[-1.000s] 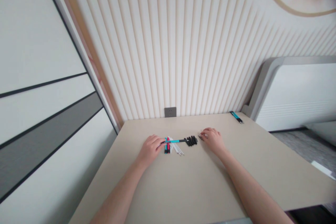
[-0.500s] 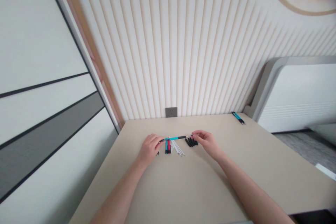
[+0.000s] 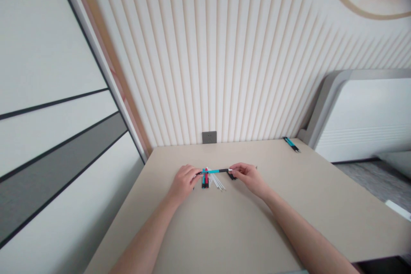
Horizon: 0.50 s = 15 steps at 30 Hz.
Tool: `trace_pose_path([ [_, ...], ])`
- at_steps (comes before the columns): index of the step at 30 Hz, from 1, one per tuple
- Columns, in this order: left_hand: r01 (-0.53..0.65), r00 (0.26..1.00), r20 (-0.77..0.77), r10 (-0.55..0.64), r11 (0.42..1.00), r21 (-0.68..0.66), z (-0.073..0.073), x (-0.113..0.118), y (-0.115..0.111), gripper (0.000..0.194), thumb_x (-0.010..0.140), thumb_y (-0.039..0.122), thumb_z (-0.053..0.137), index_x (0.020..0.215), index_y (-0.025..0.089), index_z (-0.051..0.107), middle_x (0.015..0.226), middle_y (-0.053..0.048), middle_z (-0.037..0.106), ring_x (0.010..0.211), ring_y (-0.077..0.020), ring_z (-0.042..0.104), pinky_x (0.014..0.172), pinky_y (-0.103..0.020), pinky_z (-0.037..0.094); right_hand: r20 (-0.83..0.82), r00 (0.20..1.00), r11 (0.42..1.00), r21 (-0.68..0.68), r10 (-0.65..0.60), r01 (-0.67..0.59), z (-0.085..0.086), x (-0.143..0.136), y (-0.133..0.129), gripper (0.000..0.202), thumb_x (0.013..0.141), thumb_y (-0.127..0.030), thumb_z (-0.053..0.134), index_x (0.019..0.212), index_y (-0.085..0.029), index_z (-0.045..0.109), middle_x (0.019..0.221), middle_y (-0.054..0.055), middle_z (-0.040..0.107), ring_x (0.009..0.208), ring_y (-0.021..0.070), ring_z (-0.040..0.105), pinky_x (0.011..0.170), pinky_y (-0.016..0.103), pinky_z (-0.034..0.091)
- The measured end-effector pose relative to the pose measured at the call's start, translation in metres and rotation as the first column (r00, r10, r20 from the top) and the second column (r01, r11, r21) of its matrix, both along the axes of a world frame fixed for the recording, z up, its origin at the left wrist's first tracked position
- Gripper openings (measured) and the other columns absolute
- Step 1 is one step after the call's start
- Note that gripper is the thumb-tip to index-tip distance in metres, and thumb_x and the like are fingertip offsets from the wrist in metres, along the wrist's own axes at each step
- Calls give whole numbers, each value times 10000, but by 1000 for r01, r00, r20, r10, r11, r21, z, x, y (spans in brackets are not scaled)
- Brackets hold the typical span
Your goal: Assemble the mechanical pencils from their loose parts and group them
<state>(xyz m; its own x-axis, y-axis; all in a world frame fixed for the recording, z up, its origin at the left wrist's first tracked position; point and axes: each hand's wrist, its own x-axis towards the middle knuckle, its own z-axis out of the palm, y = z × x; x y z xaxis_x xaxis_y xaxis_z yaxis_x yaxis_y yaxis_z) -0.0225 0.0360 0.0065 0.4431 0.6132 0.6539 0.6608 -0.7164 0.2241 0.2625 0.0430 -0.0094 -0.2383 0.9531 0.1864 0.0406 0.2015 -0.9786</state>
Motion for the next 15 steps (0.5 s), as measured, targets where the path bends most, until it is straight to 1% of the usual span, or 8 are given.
trace_pose_path([
  [3, 6, 1000, 3, -6, 1000, 0, -1, 0, 1, 163, 946, 311, 522, 962, 198, 638, 840, -50, 651, 799, -182, 574, 747, -322, 473, 2, 1000, 1000, 6, 15, -15, -2, -2, 0, 338, 769, -469, 699, 915, -164, 697, 760, 26, 691, 677, 134, 602, 641, 270, 468],
  [8, 27, 1000, -3, -27, 999, -24, -2, 0, 1, 165, 949, 307, 517, 968, 199, 640, 848, -49, 653, 801, -178, 575, 749, -315, 471, -30, 1000, 1000, -5, -7, 7, -6, -2, 2, 345, 750, -468, 718, 914, -165, 688, 740, 20, 672, 677, 140, 592, 649, 279, 468],
  [12, 50, 999, 6, -50, 998, -45, -5, -1, 1, 153, 940, 302, 535, 968, 191, 638, 850, -49, 649, 807, -176, 573, 755, -310, 470, -32, 999, 1000, 7, -1, 2, -6, -1, 2, 341, 761, -470, 710, 915, -166, 685, 742, 25, 669, 689, 145, 594, 654, 284, 472],
  [15, 63, 998, 4, -63, 996, -55, -6, -2, 1, 151, 940, 295, 537, 969, 186, 637, 844, -52, 642, 815, -177, 569, 755, -307, 468, -2, 1000, 999, 32, -4, 4, -4, 0, 0, 349, 776, -484, 689, 920, -167, 683, 750, 31, 672, 699, 153, 597, 659, 293, 473],
])
